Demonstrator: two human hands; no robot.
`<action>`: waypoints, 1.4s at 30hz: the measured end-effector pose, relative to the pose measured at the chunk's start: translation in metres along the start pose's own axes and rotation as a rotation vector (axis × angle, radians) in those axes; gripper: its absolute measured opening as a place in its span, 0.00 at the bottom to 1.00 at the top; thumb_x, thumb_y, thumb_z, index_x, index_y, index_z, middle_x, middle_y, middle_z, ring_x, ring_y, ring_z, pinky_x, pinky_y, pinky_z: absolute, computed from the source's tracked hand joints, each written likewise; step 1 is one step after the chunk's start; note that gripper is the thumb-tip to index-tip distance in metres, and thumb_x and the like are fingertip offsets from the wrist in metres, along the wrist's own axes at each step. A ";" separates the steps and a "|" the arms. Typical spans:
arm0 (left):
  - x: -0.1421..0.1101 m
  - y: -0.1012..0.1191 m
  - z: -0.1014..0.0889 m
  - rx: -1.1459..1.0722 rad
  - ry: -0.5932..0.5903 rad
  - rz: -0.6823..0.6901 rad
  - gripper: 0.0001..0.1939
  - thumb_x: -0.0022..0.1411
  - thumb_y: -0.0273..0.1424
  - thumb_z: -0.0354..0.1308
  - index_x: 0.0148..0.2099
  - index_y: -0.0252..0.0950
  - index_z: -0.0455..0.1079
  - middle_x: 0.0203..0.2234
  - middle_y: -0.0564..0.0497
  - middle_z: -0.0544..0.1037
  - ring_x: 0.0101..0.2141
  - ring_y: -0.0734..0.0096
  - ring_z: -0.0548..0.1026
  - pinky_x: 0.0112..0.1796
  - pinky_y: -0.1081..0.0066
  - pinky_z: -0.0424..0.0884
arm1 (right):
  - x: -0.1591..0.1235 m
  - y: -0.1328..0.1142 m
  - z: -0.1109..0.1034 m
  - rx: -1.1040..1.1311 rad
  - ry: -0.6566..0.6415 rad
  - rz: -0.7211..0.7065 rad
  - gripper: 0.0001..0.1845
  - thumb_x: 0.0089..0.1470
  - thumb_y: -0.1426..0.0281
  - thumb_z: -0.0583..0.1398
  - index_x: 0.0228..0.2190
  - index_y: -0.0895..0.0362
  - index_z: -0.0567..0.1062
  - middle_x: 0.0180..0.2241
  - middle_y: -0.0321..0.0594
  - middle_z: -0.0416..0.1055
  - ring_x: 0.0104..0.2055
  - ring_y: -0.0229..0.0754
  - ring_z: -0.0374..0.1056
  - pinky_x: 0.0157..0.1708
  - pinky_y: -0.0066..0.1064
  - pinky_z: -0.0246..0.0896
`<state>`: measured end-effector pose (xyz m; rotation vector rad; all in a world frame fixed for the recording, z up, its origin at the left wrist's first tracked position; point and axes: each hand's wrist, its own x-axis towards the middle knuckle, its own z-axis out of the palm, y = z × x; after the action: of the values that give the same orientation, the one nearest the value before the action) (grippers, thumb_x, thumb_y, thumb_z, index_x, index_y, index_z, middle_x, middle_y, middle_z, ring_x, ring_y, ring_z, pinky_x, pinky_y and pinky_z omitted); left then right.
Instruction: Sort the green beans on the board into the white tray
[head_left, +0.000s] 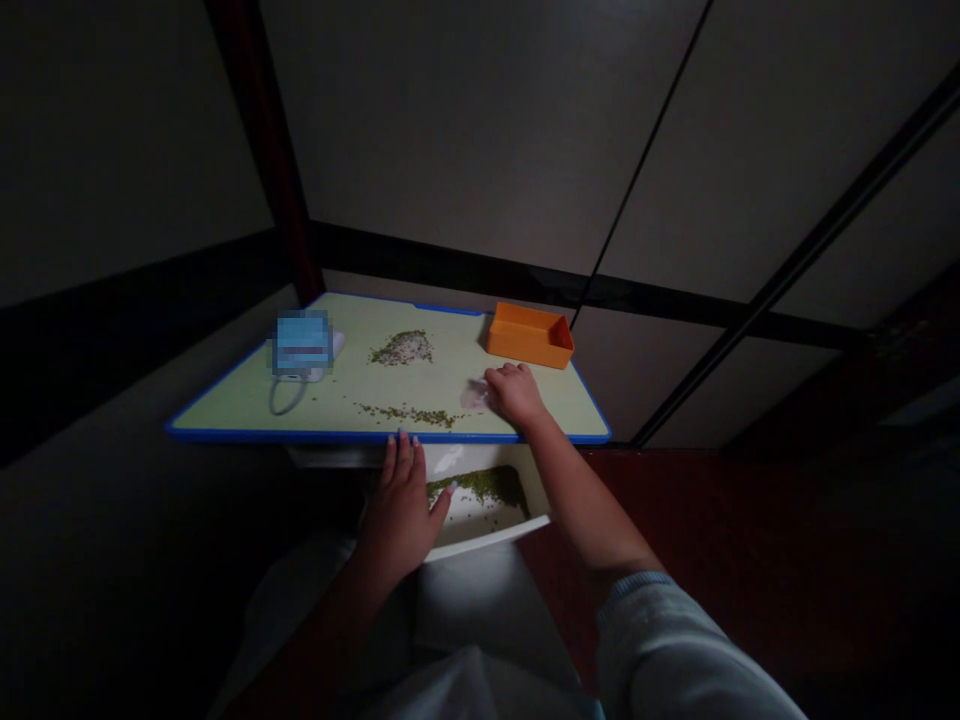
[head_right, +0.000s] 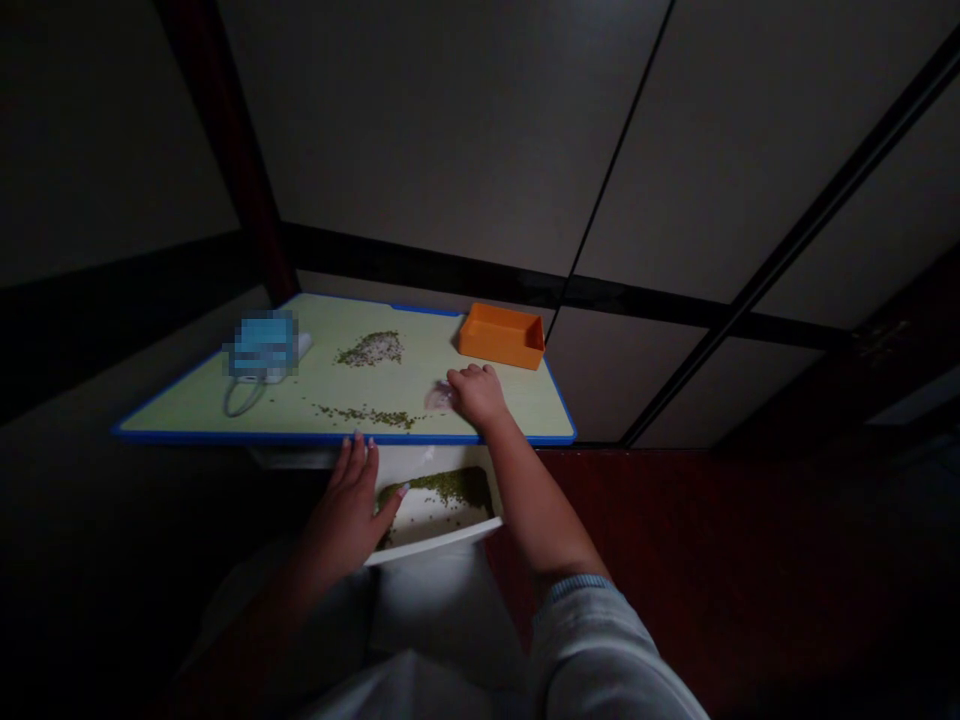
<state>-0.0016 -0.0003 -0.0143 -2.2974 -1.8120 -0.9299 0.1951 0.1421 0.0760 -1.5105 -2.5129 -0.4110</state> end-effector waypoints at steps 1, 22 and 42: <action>0.000 -0.001 0.001 0.002 0.003 0.003 0.36 0.62 0.44 0.46 0.63 0.21 0.51 0.63 0.27 0.52 0.65 0.45 0.43 0.58 0.50 0.57 | -0.002 0.003 0.000 0.011 0.000 0.018 0.09 0.57 0.69 0.55 0.39 0.55 0.72 0.39 0.44 0.74 0.45 0.46 0.63 0.40 0.35 0.46; -0.001 -0.003 0.001 0.003 0.011 0.007 0.37 0.61 0.44 0.47 0.63 0.22 0.50 0.64 0.28 0.51 0.65 0.45 0.43 0.58 0.49 0.57 | -0.024 0.027 0.005 0.136 -0.032 0.122 0.18 0.63 0.64 0.47 0.38 0.55 0.75 0.34 0.42 0.73 0.36 0.41 0.66 0.35 0.28 0.48; 0.000 -0.001 0.000 -0.008 -0.006 -0.015 0.37 0.61 0.43 0.47 0.64 0.21 0.50 0.64 0.29 0.50 0.65 0.46 0.41 0.59 0.50 0.55 | -0.019 0.014 -0.002 0.046 -0.098 0.119 0.11 0.60 0.69 0.52 0.39 0.54 0.74 0.37 0.44 0.74 0.42 0.43 0.66 0.40 0.32 0.45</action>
<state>-0.0023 -0.0002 -0.0147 -2.2970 -1.8340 -0.9346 0.2164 0.1313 0.0740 -1.6899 -2.4693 -0.2653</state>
